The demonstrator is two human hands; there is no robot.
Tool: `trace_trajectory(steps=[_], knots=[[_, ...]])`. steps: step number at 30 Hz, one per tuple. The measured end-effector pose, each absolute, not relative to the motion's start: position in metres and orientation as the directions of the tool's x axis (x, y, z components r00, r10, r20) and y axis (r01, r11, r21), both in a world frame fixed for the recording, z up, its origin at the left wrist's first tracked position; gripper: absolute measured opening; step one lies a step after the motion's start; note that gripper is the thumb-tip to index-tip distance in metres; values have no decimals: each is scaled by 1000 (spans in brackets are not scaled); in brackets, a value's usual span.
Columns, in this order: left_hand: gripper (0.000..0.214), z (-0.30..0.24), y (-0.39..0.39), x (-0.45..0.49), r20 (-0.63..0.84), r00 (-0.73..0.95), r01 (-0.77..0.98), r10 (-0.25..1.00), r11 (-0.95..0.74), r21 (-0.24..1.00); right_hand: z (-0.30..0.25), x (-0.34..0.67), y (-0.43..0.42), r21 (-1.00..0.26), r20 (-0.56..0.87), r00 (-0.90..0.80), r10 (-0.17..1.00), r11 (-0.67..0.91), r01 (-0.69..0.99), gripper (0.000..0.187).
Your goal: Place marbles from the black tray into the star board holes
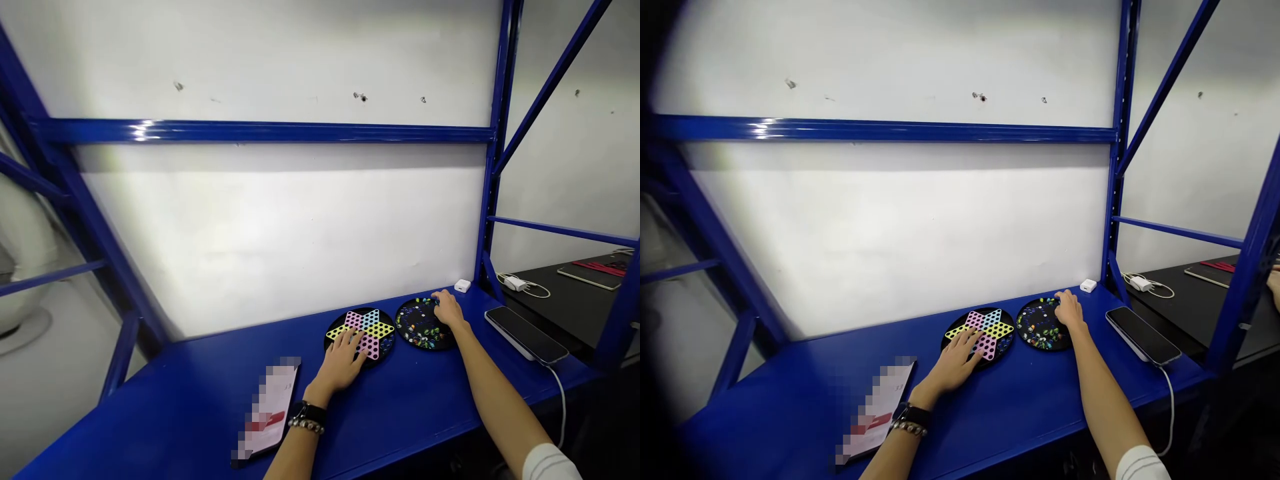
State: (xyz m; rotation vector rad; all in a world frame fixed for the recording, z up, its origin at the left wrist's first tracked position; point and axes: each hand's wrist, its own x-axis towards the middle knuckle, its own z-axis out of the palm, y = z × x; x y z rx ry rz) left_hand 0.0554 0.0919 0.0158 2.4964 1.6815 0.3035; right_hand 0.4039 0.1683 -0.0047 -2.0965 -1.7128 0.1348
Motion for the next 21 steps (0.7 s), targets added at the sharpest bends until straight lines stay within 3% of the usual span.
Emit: trace_trajectory(steps=[4,12,17,21], knots=[[56,14,92,55,98,355,909,930,-368,195,-11,393,173,-308,186,144,972,-82,948,41],[57,6,97,51,126,362,905,923,-381,189,-14,382,185,-250,201,139,970,-86,964,38],[56,5,96,52,129,360,906,924,-379,186,-12,377,188,-301,219,138,966,-68,951,30],[56,6,95,52,130,363,905,923,-382,184,-9,377,189,-426,232,192,954,-78,901,23]])
